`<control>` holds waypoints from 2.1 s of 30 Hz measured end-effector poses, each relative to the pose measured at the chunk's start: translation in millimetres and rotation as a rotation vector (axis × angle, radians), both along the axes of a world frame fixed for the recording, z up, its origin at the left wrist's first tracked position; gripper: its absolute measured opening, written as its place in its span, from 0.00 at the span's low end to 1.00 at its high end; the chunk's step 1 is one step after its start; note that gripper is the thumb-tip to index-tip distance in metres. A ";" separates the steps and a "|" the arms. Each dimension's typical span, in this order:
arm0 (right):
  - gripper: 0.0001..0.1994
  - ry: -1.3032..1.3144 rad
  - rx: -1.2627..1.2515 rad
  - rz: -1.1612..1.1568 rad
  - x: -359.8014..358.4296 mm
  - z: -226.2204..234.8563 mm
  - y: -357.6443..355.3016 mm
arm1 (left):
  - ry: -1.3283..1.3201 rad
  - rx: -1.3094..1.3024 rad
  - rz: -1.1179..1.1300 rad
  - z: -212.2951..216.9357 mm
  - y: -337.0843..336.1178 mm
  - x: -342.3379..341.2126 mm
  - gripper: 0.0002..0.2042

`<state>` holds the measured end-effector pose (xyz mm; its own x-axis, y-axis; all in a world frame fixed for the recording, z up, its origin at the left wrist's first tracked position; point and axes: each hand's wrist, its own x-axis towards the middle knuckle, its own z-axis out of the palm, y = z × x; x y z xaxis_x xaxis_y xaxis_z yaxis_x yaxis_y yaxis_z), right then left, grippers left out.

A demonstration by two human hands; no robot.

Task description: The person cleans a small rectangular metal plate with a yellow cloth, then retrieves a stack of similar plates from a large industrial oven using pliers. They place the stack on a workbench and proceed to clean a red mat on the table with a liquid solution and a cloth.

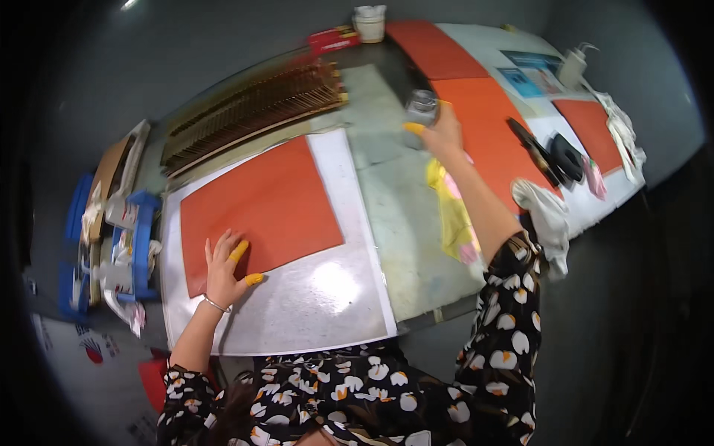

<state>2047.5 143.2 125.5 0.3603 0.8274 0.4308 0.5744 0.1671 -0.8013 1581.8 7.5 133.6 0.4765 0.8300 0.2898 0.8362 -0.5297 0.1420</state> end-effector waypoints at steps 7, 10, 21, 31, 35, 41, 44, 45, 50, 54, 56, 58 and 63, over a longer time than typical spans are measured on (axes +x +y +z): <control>0.29 0.019 -0.085 0.026 -1.2 -4.7 -6.6 | -0.289 -0.045 0.901 -71.4 -3.9 -176.4 0.30; 0.28 0.036 0.081 0.043 -5.4 -9.2 -23.3 | -0.673 -0.174 0.874 -74.2 9.6 -181.9 0.26; 0.26 0.356 -0.276 0.598 -164.3 -33.4 -97.4 | -0.804 -0.308 0.738 -53.9 84.7 -127.3 0.20; 0.25 0.216 -0.163 0.474 -188.4 -33.0 -81.4 | -0.823 -0.311 0.731 -69.6 113.9 -131.7 0.26; 0.24 -0.009 -0.185 0.454 -175.5 -26.0 -76.9 | -0.302 -0.344 0.738 -28.5 137.6 -143.6 0.30; 0.21 -0.120 -0.059 0.382 -141.6 -45.8 -98.6 | -0.089 -0.122 0.071 118.2 206.7 -16.1 0.37; 0.21 -0.099 -0.062 0.431 -142.3 -43.3 -99.7 | 0.057 -0.105 -0.222 140.7 257.4 73.9 0.45; 0.21 -0.089 -0.088 0.457 -142.2 -41.0 -99.1 | 0.147 -0.080 -0.289 139.8 275.2 102.6 0.46; 0.20 -0.037 -0.058 0.519 -133.7 -38.9 -102.9 | 0.664 -0.171 -0.108 107.3 336.3 214.9 0.42; 0.19 0.016 -0.148 0.521 -125.8 -38.2 -98.3 | 0.848 -0.243 -0.065 103.4 351.4 255.9 0.38; 0.19 0.059 -0.195 0.535 -128.6 -33.6 -98.7 | 0.923 -0.258 -0.110 92.7 366.6 252.6 0.38; 0.19 0.084 -0.218 0.533 -132.5 -31.2 -98.9 | 0.875 -0.224 -0.159 77.8 377.7 239.7 0.39; 0.19 0.037 -0.124 0.514 -128.3 -34.1 -95.5 | 1.017 -0.249 -0.194 51.1 406.2 248.2 0.35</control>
<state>1919.2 47.7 91.4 -0.0921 0.9452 0.3133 0.4147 0.3224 -0.8509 1829.9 413.7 184.7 0.5296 0.6950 -0.4863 0.5274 -0.7188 -0.4530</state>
